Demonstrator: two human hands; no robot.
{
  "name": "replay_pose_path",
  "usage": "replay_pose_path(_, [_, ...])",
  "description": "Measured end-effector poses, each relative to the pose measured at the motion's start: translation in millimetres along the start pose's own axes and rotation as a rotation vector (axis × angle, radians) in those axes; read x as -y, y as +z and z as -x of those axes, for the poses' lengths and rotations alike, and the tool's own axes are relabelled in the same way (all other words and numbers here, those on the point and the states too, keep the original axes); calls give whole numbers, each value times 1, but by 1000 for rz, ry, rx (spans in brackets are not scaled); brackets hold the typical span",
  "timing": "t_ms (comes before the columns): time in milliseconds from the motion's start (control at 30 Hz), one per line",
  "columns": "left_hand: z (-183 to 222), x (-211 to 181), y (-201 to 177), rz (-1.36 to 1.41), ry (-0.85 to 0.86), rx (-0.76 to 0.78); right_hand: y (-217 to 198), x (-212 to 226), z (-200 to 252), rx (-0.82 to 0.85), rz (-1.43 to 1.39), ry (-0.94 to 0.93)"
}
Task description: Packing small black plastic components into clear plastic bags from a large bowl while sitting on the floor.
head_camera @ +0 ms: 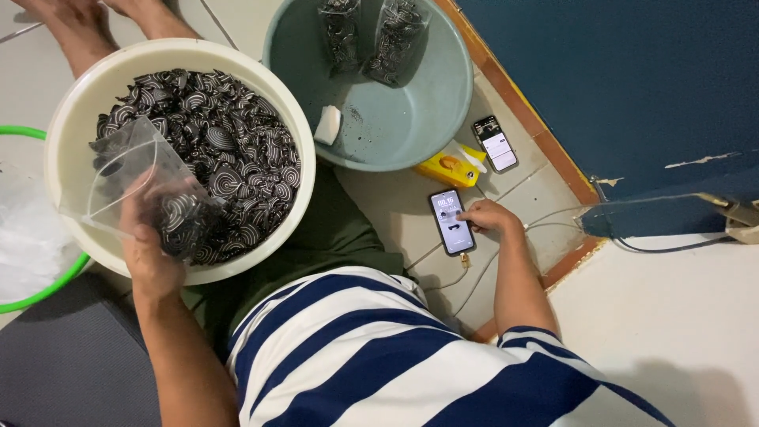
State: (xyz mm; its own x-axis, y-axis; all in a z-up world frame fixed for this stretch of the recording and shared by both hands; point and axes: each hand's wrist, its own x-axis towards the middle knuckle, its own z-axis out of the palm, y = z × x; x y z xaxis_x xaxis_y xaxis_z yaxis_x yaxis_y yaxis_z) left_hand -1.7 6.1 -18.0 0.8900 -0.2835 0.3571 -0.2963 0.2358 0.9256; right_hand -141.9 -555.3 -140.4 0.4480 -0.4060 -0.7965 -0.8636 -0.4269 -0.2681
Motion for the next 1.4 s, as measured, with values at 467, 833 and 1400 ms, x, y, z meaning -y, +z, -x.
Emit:
replay_pose_path(467, [-4,-5,4,-13,59,65,0,-7,-12,-18,96,-44])
replay_pose_path(833, [-3,-5,4,-1,8,29,33,20,1,-44,306,134])
replay_pose_path(1400, [-11,8,-3,-118,80,-33,-69,88,169,-336,120,-352])
